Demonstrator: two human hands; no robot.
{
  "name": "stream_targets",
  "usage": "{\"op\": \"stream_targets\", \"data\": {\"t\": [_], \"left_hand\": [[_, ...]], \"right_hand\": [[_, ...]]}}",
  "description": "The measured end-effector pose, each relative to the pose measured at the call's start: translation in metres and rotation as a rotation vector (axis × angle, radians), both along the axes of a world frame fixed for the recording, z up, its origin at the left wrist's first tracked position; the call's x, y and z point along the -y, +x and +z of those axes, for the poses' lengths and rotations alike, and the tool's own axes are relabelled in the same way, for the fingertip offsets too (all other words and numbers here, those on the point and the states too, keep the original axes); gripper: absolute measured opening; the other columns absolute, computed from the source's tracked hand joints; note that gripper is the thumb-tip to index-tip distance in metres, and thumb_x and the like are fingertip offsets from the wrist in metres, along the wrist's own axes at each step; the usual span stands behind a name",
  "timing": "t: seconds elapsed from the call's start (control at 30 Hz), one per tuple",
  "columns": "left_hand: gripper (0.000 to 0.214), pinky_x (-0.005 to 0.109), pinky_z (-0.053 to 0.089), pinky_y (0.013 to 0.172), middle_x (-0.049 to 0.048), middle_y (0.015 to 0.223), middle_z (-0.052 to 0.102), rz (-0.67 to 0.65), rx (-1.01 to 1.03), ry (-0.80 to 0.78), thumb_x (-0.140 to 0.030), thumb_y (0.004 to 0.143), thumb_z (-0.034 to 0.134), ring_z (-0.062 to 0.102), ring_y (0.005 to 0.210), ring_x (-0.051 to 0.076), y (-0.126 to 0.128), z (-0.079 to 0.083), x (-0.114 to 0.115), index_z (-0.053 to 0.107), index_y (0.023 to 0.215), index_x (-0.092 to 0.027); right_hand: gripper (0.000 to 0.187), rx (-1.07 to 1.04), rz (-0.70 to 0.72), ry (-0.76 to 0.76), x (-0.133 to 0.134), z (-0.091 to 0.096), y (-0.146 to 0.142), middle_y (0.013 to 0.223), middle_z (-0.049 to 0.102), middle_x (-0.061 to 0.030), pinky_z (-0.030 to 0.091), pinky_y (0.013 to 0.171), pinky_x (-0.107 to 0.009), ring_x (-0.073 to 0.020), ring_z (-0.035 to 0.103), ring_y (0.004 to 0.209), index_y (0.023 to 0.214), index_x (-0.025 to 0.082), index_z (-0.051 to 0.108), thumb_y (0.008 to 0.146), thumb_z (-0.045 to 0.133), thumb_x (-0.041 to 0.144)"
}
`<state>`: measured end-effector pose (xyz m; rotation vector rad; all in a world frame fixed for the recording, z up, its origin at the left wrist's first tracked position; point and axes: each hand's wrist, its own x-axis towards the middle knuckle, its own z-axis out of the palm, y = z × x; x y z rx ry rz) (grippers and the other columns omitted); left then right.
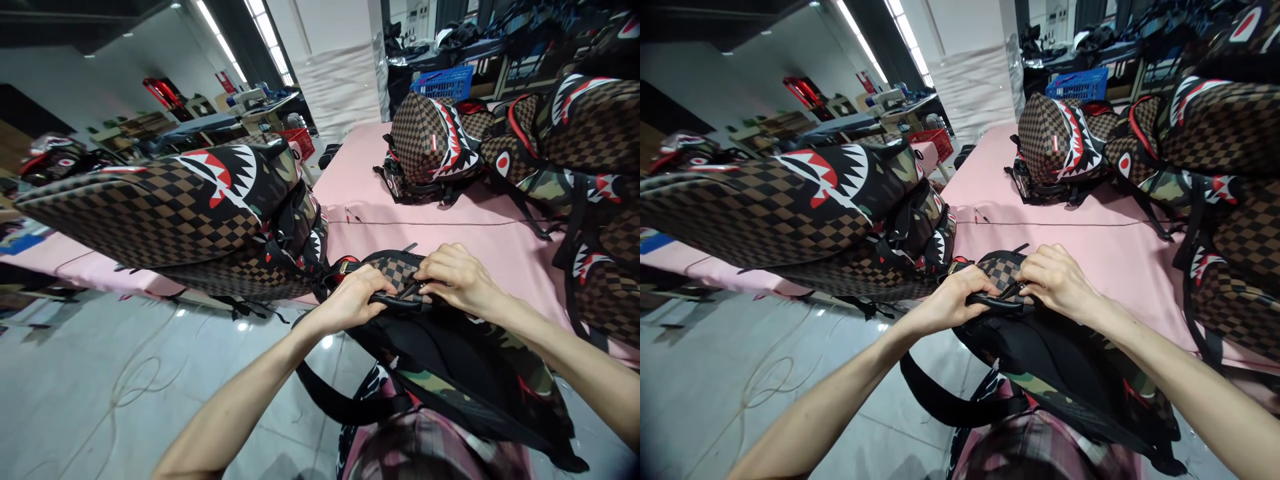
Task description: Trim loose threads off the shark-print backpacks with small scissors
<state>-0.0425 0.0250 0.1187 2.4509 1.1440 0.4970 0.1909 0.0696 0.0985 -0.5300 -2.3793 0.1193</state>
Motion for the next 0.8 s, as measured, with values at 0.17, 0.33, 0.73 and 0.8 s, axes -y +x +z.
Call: {"op": "stream_targets", "data": {"t": [0.17, 0.33, 0.73, 0.8], "left_hand": [[0.023, 0.029, 0.043, 0.084, 0.0020, 0.093, 0.063, 0.018, 0.000, -0.003, -0.009, 0.074, 0.060, 0.052, 0.091, 0.017, -0.002, -0.004, 0.000, 0.063, 0.095, -0.018], [0.023, 0.029, 0.043, 0.084, 0.0020, 0.093, 0.063, 0.012, 0.003, -0.005, -0.010, 0.074, 0.060, 0.051, 0.092, 0.017, -0.002, -0.003, 0.000, 0.063, 0.095, -0.018], [0.020, 0.030, 0.043, 0.084, 0.0027, 0.092, 0.062, 0.004, 0.012, 0.004, -0.012, 0.076, 0.057, 0.051, 0.092, 0.017, -0.003, -0.004, -0.001, 0.063, 0.094, -0.018], [0.019, 0.030, 0.043, 0.084, 0.0029, 0.092, 0.062, 0.005, 0.011, 0.001, -0.012, 0.076, 0.057, 0.051, 0.092, 0.018, -0.003, -0.004, -0.001, 0.063, 0.094, -0.018]], "right_hand": [[0.015, 0.016, 0.017, 0.005, -0.003, -0.001, 0.000, 0.083, 0.064, -0.0061, 0.035, 0.072, -0.032, -0.0181, 0.052, 0.078, 0.087, 0.018, 0.062, 0.088, 0.054, 0.030], [0.014, 0.045, 0.032, 0.037, -0.005, 0.002, -0.001, 0.084, 0.064, -0.0068, 0.034, 0.071, -0.032, -0.0186, 0.051, 0.079, 0.088, 0.017, 0.062, 0.088, 0.053, 0.028], [0.021, 0.092, 0.127, 0.094, -0.018, 0.008, -0.005, 0.084, 0.065, -0.0066, 0.034, 0.072, -0.033, -0.0185, 0.050, 0.080, 0.090, 0.018, 0.064, 0.091, 0.049, 0.032], [0.019, 0.105, 0.151, 0.125, -0.022, 0.011, -0.007, 0.084, 0.065, -0.0059, 0.033, 0.072, -0.033, -0.0182, 0.050, 0.080, 0.089, 0.019, 0.065, 0.090, 0.050, 0.031]]}}
